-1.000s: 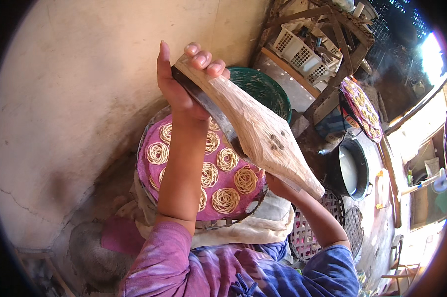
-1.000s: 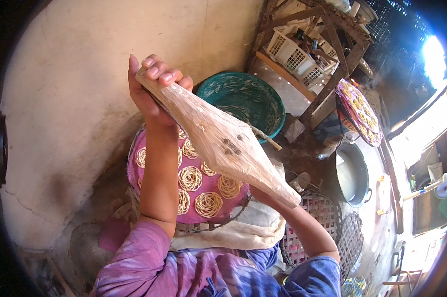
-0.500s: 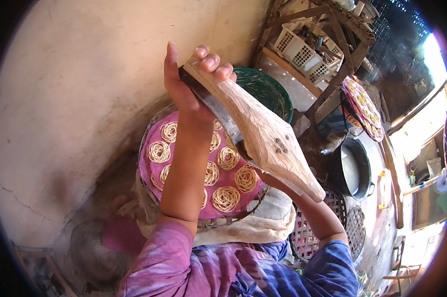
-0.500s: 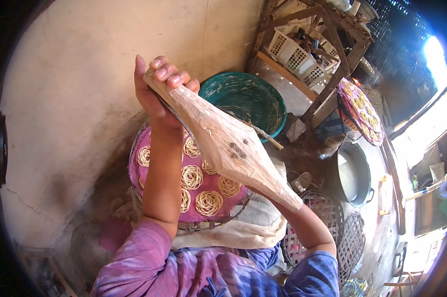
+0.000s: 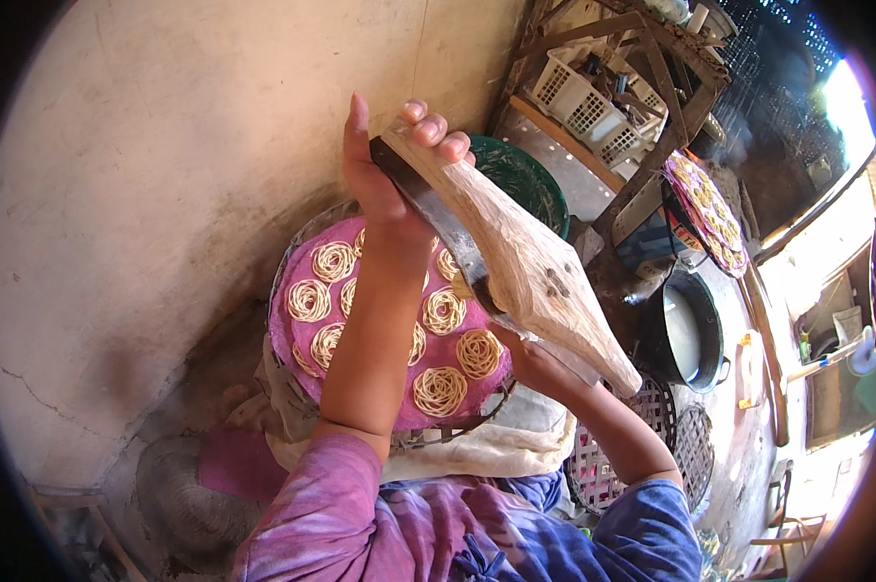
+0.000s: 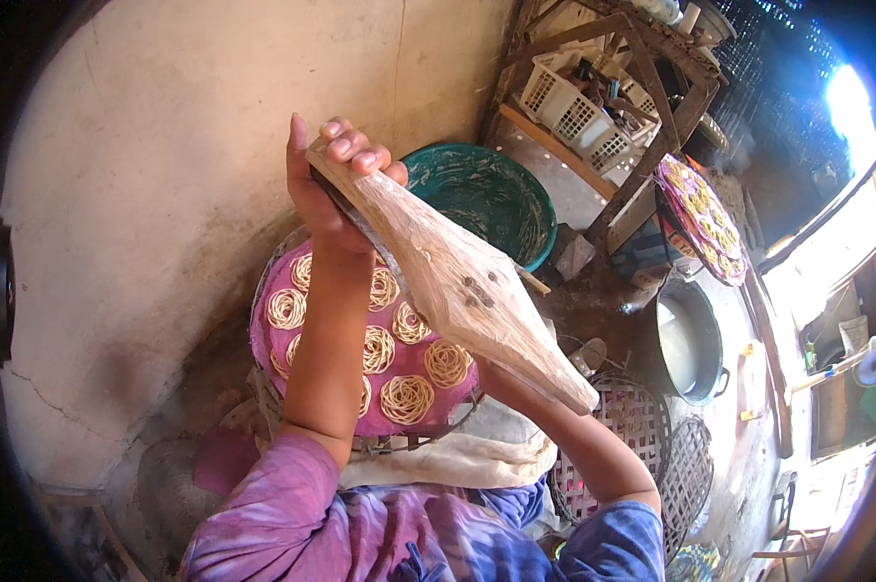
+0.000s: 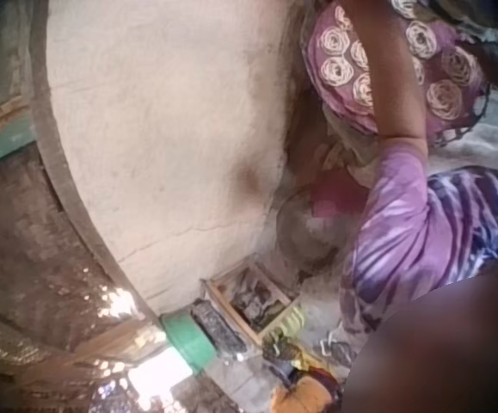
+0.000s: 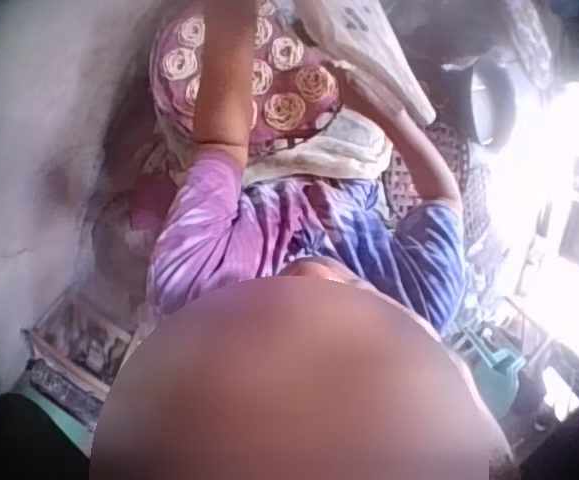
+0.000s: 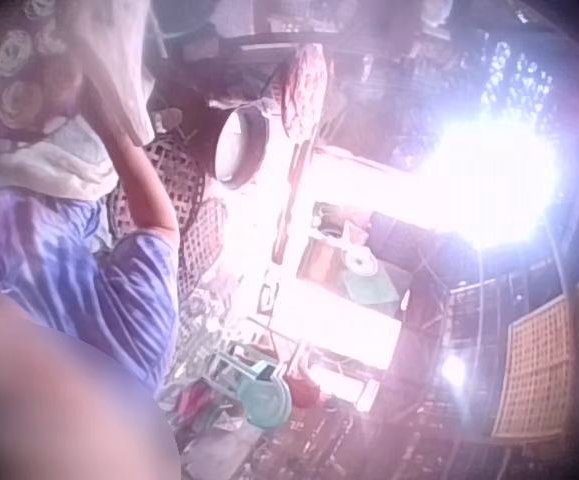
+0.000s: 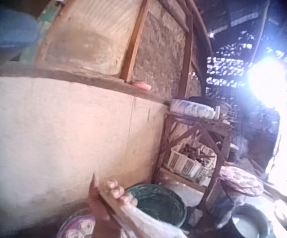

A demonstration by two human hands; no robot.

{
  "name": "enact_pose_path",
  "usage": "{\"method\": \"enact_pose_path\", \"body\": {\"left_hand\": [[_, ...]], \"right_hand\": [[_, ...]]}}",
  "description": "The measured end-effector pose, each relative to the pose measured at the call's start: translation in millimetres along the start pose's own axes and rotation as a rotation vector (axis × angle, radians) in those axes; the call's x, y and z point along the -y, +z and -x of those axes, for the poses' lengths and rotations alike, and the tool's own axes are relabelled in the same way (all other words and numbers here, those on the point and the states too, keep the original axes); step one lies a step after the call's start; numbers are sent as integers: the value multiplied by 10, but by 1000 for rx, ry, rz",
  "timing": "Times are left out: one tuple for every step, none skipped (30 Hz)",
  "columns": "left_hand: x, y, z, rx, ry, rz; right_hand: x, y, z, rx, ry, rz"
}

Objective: The person uses a wooden extruder to press dough into thin strands, forming spiral-shaped noodles on a pink mat. They repeatedly load dough into the extruder, press it out, and arrange the resulting noodles into neat coils.

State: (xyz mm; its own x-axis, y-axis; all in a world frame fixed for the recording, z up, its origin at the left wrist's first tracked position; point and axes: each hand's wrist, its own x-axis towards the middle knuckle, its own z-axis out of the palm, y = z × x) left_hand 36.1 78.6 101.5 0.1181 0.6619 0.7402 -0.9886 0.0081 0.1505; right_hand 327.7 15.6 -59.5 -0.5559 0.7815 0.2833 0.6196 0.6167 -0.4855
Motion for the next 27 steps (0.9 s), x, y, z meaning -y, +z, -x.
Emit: {"method": "enact_pose_path", "body": {"left_hand": [[8, -13, 0, -13, 4, 8], [15, -32, -6, -21, -3, 22], [25, -61, -18, -27, -10, 35], [38, -101, -33, -58, -7, 17], [64, -156, -51, -89, -4, -1], [99, -227, -65, -121, -2, -18], [166, -321, -86, -206, 24, -45], [266, -433, -118, -291, 50, -72], [360, -559, -137, -316, 76, -81], [433, -699, -133, -335, 64, -59], [528, -835, -76, -453, 61, -55], [624, -965, -12, -492, 71, -31], [706, -1082, 50, -568, 94, -12], [784, -1174, 139, -591, 82, 25], [814, -1249, 198, -692, 77, 66], [790, -1314, 221, -701, 83, 123], [758, -1355, 234, -600, 108, 73], [699, -1379, 227, -541, 128, 37], [662, -1380, 221, -534, 142, 10], [616, -1364, 211, -492, 162, -16], [599, -1336, 192, -543, 133, -26], [599, -1295, 189, -553, 132, -19], [615, -1250, 188, -487, 163, 7], [658, -1208, 180, -531, 150, 45], [691, -1173, 170, -525, 145, 44], [718, -1150, 142, -537, 149, 69], [726, -1131, 120, -598, 145, 101]], "right_hand": [[36, -130, -23, -2, 25, -95], [112, -237, -78, -5, 49, -190], [191, -435, -122, 110, 205, -400], [277, -594, -170, 133, 375, -760], [314, -937, -198, 308, 633, -1307], [338, -1152, -306, 516, 572, -1399], [370, -1329, -367, 742, 461, -1550], [404, -1386, -407, 674, 330, -1369], [410, -1495, -441, 593, 472, -1121], [391, -1533, -510, 592, 583, -1060], [372, -1566, -557, 591, 690, -995], [348, -1554, -601, 543, 779, -903], [329, -1524, -641, 569, 826, -845], [315, -1490, -679, 596, 871, -787], [311, -1450, -717, 615, 964, -710], [321, -1393, -747, 621, 965, -675], [336, -1363, -768, 635, 891, -718], [367, -1325, -770, 621, 877, -722], [394, -1320, -776, 563, 922, -654], [433, -1324, -761, 513, 797, -658], [465, -1351, -750, 544, 812, -715], [497, -1406, -731, 576, 824, -775], [523, -1461, -713, 635, 824, -851], [536, -1529, -715, 554, 820, -729], [545, -1580, -723, 560, 837, -680], [554, -1603, -735, 559, 863, -620], [561, -1622, -745, 520, 940, -508]]}}
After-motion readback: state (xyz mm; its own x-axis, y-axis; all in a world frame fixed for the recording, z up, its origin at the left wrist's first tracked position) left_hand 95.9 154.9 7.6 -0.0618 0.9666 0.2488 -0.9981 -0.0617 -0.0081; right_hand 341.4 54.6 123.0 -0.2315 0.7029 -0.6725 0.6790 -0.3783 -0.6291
